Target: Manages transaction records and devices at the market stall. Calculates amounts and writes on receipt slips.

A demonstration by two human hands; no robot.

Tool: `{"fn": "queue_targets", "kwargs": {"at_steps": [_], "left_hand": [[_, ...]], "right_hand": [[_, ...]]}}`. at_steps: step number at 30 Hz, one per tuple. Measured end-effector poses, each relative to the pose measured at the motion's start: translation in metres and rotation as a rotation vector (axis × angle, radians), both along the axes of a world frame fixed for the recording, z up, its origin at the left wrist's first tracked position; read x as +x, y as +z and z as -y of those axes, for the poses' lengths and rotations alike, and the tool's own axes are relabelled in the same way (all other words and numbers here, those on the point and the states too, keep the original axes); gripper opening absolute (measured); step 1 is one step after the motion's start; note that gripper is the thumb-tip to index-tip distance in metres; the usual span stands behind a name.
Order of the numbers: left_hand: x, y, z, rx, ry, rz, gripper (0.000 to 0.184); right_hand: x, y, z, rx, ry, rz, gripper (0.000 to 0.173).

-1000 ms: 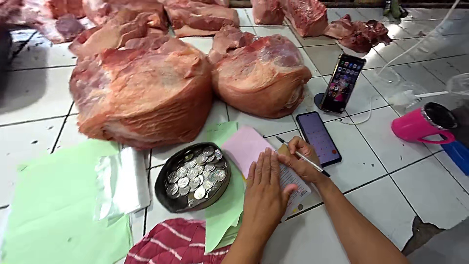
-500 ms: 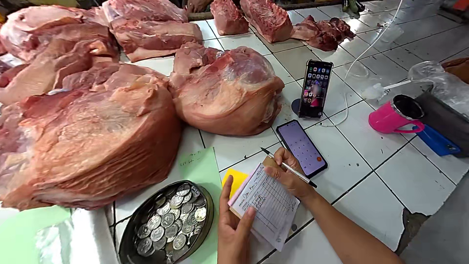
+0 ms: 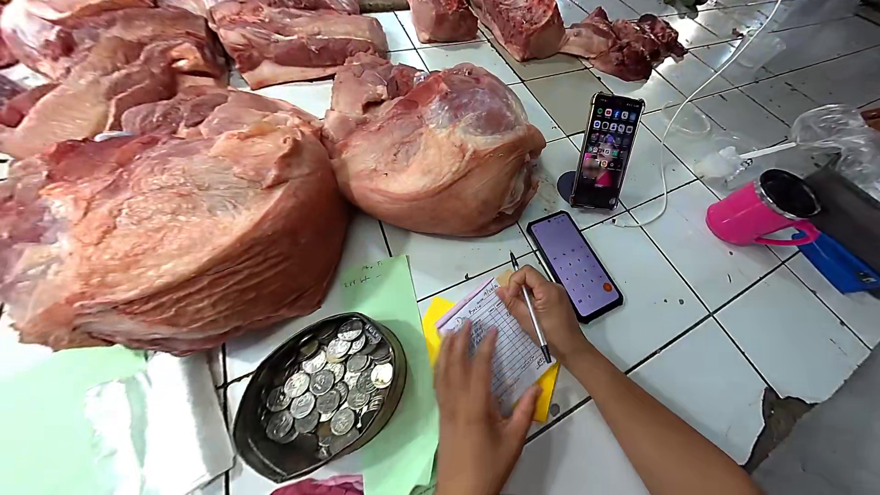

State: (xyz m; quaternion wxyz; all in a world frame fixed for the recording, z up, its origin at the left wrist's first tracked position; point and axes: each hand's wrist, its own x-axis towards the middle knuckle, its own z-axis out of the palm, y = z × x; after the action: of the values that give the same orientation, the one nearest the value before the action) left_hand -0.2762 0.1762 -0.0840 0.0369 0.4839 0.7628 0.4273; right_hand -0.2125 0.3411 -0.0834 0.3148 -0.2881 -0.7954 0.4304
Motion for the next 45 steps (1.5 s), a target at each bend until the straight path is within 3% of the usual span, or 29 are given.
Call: {"fn": "queue_targets", "kwargs": {"at_steps": [7,13,15,26,32,39,45], "left_hand": [[0.008,-0.004,-0.001,-0.185,-0.006,-0.109,0.063],[0.010,0.002,-0.002,-0.197,0.008,-0.032,0.083],[0.010,0.003,-0.002,-0.192,0.014,0.003,0.088],[0.008,0.004,-0.003,-0.216,-0.002,0.008,0.082],[0.021,0.004,-0.003,-0.214,-0.130,-0.093,0.043],[0.022,0.002,-0.004,-0.134,-0.126,-0.159,0.031],[0.018,0.001,-0.004,-0.078,-0.123,-0.146,0.019]], "right_hand": [[0.005,-0.003,-0.004,0.187,-0.166,0.106,0.014],[0.008,0.000,-0.007,-0.039,-0.145,-0.032,0.014],[0.011,-0.003,-0.008,-0.026,-0.153,-0.061,0.014],[0.017,-0.006,-0.010,0.039,-0.149,-0.093,0.009],[0.014,-0.002,-0.004,0.046,-0.168,0.039,0.014],[0.012,0.000,-0.005,0.066,-0.121,0.111,0.009],[0.010,-0.001,-0.003,0.048,-0.139,0.020,0.011]]}}
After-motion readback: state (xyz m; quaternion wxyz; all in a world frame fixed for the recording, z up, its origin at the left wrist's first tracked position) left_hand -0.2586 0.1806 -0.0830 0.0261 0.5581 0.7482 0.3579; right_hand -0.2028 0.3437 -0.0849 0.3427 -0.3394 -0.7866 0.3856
